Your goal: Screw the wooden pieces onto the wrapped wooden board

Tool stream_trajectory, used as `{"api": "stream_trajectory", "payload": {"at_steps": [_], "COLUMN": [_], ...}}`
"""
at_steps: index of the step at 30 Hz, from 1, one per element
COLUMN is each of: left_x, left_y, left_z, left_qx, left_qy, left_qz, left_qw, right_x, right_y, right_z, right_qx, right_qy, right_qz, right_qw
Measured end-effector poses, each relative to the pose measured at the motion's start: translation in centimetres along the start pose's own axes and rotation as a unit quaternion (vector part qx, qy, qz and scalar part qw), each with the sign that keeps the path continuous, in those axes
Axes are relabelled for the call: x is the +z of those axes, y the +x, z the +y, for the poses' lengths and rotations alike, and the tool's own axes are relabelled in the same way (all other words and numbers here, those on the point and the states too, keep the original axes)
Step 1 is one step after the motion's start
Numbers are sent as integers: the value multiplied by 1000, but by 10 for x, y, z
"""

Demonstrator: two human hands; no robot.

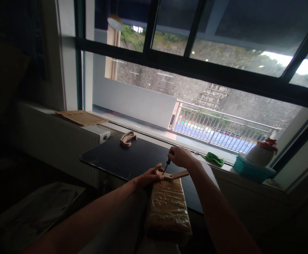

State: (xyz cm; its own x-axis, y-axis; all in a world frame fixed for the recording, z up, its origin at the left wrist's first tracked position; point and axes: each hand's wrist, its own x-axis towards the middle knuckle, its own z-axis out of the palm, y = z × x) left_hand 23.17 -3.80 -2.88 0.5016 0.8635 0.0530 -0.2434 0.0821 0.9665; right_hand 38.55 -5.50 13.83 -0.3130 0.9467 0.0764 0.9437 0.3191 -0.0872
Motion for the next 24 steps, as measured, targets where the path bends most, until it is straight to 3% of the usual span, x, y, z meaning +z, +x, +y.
{"api": "stream_trajectory", "payload": {"at_steps": [24], "left_x": [-2], "left_y": [4], "left_z": [-6], "left_qx": [14], "left_qy": [-8], "left_qz": [-16], "left_qw": [1000], "right_x": [-4], "right_y": [-7], "right_z": [-1], "right_qx": [-23], "right_qy": [14], "right_qz": [10], "right_qw": [1000]}}
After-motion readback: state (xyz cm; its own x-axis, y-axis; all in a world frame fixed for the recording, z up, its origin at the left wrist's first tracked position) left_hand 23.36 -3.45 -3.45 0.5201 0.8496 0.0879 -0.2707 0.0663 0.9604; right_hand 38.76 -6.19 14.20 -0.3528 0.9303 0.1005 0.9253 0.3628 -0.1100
